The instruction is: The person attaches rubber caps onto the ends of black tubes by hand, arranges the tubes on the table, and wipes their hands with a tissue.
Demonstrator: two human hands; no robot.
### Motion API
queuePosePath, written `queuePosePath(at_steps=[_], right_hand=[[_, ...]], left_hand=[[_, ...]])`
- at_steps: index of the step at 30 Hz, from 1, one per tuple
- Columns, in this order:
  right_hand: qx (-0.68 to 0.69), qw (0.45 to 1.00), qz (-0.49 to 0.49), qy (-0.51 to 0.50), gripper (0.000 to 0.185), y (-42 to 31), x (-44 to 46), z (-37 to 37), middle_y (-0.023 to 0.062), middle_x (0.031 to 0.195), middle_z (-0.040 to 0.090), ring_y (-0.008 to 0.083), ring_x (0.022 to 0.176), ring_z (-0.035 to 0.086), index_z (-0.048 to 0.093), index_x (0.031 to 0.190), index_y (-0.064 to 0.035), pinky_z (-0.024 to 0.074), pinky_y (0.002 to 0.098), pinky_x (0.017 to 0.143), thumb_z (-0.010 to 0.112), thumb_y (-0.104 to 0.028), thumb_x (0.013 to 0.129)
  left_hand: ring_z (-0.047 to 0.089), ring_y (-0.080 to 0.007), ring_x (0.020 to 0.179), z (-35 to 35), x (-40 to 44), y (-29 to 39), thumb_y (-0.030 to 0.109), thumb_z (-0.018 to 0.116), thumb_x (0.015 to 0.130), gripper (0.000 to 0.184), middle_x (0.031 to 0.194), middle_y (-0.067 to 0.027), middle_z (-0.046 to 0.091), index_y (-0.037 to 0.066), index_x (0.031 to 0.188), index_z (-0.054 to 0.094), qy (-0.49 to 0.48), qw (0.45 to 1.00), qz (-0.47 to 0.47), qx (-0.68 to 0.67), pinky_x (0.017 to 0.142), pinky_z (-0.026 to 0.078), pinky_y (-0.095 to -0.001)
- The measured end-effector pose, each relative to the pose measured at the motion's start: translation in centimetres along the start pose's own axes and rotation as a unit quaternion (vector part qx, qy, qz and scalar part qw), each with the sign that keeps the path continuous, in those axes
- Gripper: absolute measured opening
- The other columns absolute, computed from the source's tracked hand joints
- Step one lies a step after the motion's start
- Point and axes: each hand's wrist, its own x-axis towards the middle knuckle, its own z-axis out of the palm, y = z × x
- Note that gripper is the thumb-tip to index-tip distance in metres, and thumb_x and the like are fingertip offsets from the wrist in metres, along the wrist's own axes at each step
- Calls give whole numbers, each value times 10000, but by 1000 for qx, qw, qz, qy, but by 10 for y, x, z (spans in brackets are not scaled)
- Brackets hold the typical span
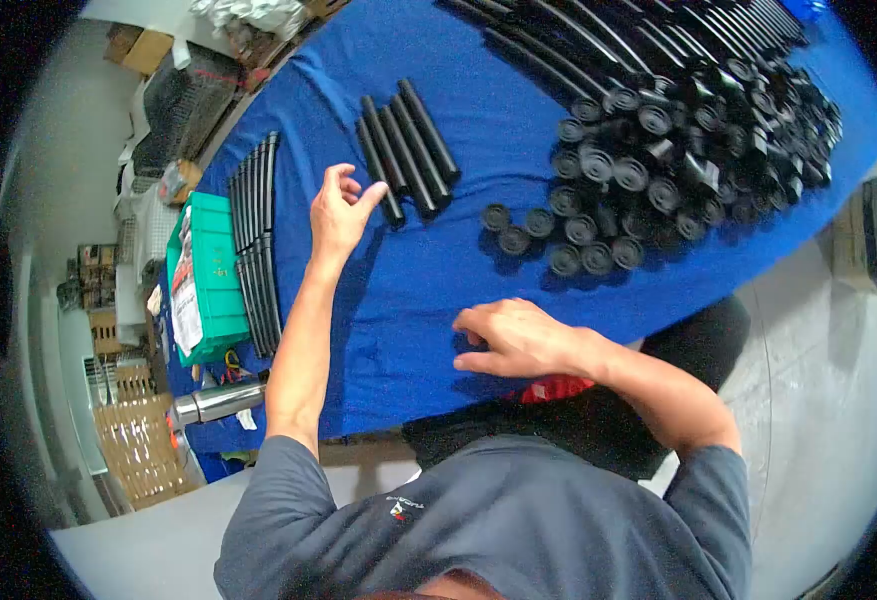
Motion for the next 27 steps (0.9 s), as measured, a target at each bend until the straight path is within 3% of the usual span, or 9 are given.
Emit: queuePosePath(at_steps=[4, 9, 11, 15, 17, 18, 19, 24, 27], right_hand=[[-24, 1000, -3, -11, 445, -6, -5, -2, 192, 931, 711, 409, 875, 693, 646, 1081, 21, 542, 504, 775, 700, -386, 910], [-60, 995, -53, 53, 374, -8, -8, 1, 148, 842, 687, 361, 794, 692, 664, 965, -13, 540, 492, 723, 741, -368, 877], [-274, 922, -132, 241, 312, -13, -5, -4, 87, 753, 619, 302, 712, 657, 655, 872, -62, 524, 463, 678, 783, -343, 824], [-459, 806, -51, 369, 484, -26, 27, -40, 152, 954, 647, 334, 1079, 596, 676, 1073, -31, 411, 499, 1066, 816, -371, 759], [-498, 808, 25, 315, 609, -15, 36, -41, 190, 1033, 676, 346, 1123, 591, 673, 1138, 11, 333, 554, 1149, 823, -415, 729], [-514, 802, 39, 301, 466, -7, 42, -39, 199, 1030, 694, 347, 1118, 598, 705, 1065, 16, 312, 578, 1159, 763, -347, 778], [-531, 797, 57, 281, 403, -3, 48, -38, 193, 1010, 697, 347, 1113, 600, 717, 1039, 9, 313, 577, 1157, 735, -311, 794], [-581, 768, 88, 254, 215, 9, 64, -33, 162, 920, 697, 337, 1069, 614, 759, 928, -31, 334, 566, 1147, 622, -170, 837], [-595, 763, 89, 237, 183, 11, 64, -33, 145, 944, 676, 321, 1025, 627, 745, 936, -48, 371, 559, 1119, 625, -148, 841]], left_hand=[[690, -326, 810, 14, -17, 15, 553, 921, 653, 1001, 830, -131, 660, -15, 1332, 455, -61, 994, -80, 32, 762, 549, -441], [712, -342, 841, 19, -22, 1, 410, 881, 717, 884, 844, -149, 707, -17, 1360, 451, -70, 984, -148, -69, 803, 557, -437], [718, -355, 852, 18, -22, -6, 344, 828, 742, 823, 853, -158, 722, -16, 1376, 447, -68, 983, -159, -67, 816, 557, -446], [717, -406, 807, 11, -51, -3, 288, 718, 750, 833, 809, -192, 716, 77, 1495, 410, -53, 989, -137, -5, 783, 554, -506], [712, -432, 795, -5, -73, 18, 293, 695, 760, 854, 809, -221, 718, 173, 1552, 400, -92, 984, -149, 29, 774, 550, -533], [658, -287, 590, -4, -89, 14, 249, 682, 749, 814, 642, -141, 637, 198, 1535, 479, -61, 993, -93, 37, 643, 529, -457], [661, -291, 583, -3, -102, 10, 239, 676, 760, 704, 642, -138, 645, 201, 1456, 578, -46, 997, -45, 39, 632, 530, -441], [629, -264, 538, -20, -166, 31, 341, 732, 861, 539, 590, -100, 606, 59, 1310, 634, -97, 989, -110, 10, 567, 487, -432], [706, -349, 654, -30, -190, 41, 375, 691, 932, 485, 636, -140, 670, 47, 1283, 625, -133, 980, -144, -36, 636, 530, -476]])
